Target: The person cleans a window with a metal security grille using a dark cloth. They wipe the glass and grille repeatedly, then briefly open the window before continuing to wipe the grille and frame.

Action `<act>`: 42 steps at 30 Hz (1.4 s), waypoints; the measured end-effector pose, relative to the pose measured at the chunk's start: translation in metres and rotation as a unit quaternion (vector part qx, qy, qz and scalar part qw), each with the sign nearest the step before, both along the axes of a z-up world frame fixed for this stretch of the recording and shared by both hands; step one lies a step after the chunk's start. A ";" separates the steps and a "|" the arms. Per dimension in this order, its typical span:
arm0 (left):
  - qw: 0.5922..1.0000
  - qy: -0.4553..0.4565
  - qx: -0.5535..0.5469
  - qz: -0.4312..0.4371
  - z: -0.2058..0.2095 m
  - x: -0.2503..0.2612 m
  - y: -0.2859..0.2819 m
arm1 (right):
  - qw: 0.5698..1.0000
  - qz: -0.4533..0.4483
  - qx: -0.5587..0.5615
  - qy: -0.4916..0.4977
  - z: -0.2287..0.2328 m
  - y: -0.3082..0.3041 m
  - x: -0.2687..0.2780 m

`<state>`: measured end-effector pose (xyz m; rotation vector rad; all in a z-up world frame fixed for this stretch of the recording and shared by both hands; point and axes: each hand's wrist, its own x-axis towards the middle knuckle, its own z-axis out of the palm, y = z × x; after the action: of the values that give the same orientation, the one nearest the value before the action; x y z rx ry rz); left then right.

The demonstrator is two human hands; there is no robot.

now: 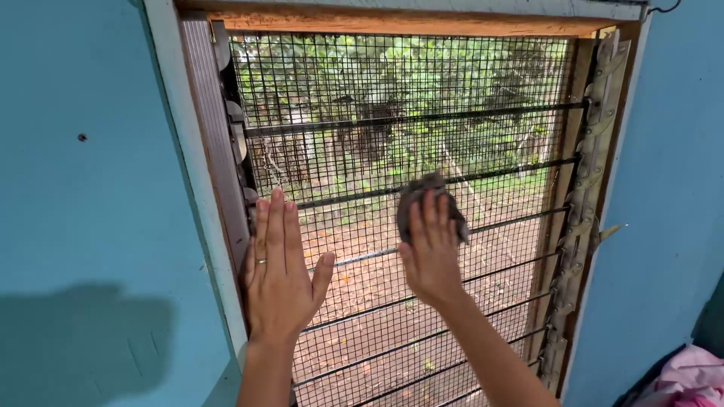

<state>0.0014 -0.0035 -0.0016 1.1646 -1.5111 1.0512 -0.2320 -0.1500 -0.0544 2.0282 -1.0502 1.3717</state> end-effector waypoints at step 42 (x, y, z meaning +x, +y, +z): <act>0.987 -0.004 -0.088 -0.133 0.000 0.000 0.008 | 0.999 0.040 -0.014 -0.027 0.010 0.065 0.095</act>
<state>0.0010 0.0047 -0.0014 0.8114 -1.4977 0.9844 -0.1372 -0.0853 -0.0446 2.0430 -0.9764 1.4822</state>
